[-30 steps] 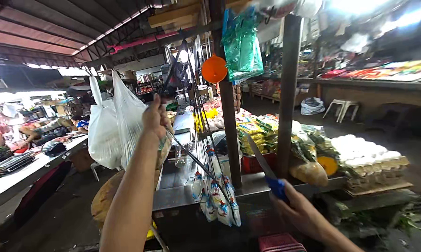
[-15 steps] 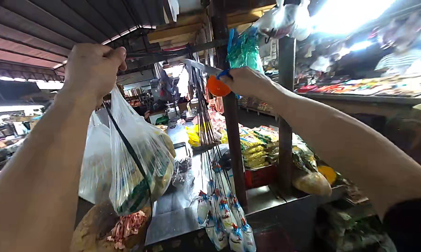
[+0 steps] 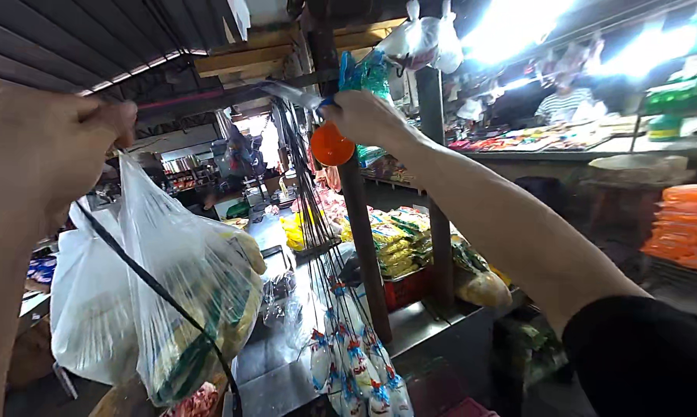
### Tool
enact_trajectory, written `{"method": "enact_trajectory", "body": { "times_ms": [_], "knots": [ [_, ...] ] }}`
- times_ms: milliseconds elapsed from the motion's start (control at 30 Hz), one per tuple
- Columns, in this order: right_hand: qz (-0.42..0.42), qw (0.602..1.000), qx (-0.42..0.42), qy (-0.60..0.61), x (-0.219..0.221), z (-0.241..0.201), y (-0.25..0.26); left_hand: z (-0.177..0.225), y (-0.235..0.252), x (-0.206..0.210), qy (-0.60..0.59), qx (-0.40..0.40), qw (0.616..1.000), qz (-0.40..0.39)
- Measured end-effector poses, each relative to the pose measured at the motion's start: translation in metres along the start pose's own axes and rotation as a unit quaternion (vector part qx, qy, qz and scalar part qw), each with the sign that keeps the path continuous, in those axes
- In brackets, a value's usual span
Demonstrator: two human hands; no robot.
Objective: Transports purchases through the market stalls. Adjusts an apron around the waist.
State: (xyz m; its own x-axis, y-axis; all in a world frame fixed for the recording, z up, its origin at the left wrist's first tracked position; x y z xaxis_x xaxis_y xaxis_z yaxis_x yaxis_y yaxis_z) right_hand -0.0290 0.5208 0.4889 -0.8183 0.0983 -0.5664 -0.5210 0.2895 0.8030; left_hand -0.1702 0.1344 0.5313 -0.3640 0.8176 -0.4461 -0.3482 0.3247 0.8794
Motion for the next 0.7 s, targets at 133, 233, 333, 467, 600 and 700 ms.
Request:
{"method": "enact_trajectory", "body": {
  "times_ms": [133,233,333,467,600,700],
  "knots": [
    [0.132,0.972,0.064,0.184,-0.016,0.089,-0.090,0.005,-0.145,0.042,-0.170,-0.172,0.970,-0.015],
    [0.045,0.972,0.054,0.223,0.026,0.109,-0.151,0.040,-0.236,0.115,-0.293,-0.143,0.944,-0.055],
    [-0.037,0.931,0.141,0.336,0.054,0.154,-0.180,0.061,-0.294,0.141,-0.287,-0.116,0.942,-0.126],
    [-0.121,0.885,0.169,0.417,0.069,0.209,-0.238,0.095,-0.304,0.124,-0.306,-0.113,0.918,-0.226],
    [-0.137,0.837,0.192,0.493,0.064,0.226,-0.274,0.165,-0.257,0.109,-0.320,-0.034,0.900,-0.294],
    [-0.123,0.797,0.196,0.559,0.049,0.209,-0.271,0.207,-0.223,0.126,-0.251,0.046,0.904,-0.344]
  ]
}}
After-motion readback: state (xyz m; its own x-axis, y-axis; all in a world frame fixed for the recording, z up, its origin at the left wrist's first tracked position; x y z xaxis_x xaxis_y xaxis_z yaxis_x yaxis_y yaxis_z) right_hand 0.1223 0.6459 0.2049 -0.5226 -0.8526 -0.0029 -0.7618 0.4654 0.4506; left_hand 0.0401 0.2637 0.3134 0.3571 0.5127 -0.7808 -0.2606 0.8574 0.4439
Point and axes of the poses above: each hand's wrist, its own y-axis towards the middle knuckle, its own x-axis out of the palm, z = x × y, the point moved 7 cm from there along y, towards the middle knuckle, and after that the axes turned 5 degrees about -y, right-handed, at the moved point
